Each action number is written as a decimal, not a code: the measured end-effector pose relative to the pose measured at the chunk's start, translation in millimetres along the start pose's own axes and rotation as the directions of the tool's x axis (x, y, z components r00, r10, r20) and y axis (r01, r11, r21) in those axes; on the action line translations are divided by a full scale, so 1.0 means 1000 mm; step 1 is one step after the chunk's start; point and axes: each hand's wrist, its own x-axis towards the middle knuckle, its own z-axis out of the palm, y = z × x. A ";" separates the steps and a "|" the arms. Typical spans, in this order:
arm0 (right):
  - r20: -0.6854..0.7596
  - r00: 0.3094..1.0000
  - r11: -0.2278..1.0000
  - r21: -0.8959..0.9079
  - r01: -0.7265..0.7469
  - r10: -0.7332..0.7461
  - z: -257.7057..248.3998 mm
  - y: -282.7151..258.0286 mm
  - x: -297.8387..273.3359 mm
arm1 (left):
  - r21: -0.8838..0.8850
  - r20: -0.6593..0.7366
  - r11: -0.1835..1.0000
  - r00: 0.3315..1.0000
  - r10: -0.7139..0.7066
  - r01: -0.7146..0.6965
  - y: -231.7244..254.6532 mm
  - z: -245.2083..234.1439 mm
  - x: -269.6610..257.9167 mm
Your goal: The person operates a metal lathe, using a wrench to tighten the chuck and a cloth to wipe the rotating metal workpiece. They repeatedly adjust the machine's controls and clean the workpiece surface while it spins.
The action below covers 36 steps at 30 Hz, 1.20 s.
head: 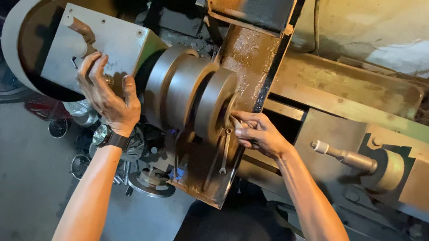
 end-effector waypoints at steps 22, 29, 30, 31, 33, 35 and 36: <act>0.024 0.999 0.999 -0.022 0.039 -0.039 0.001 -0.004 -0.001 | -0.054 0.029 0.998 0.999 -0.021 0.023 0.001 -0.001 -0.001; 0.021 1.000 1.000 -0.003 0.020 -0.020 -0.003 0.001 0.002 | 0.020 0.021 1.000 1.000 -0.016 0.015 0.002 -0.002 0.001; 0.028 0.999 1.000 0.004 0.023 -0.024 -0.004 0.003 0.003 | 0.007 0.022 0.999 0.999 -0.033 0.033 0.005 -0.002 0.002; 0.027 0.999 1.000 0.005 0.025 -0.025 -0.003 0.001 0.002 | 0.005 0.023 1.000 0.999 -0.031 0.031 0.005 -0.002 0.001; 0.040 0.998 0.999 0.013 0.039 -0.039 0.000 -0.002 0.001 | 0.020 0.016 0.999 0.999 -0.029 0.029 0.003 -0.002 0.000; 0.042 0.998 0.999 0.003 0.037 -0.037 0.001 -0.002 0.000 | 0.012 0.017 0.999 0.999 -0.030 0.029 0.004 -0.002 0.001; 0.044 0.998 0.999 -0.010 0.035 -0.035 0.000 -0.003 0.000 | 0.002 0.016 0.999 0.999 -0.032 0.032 0.005 -0.002 0.002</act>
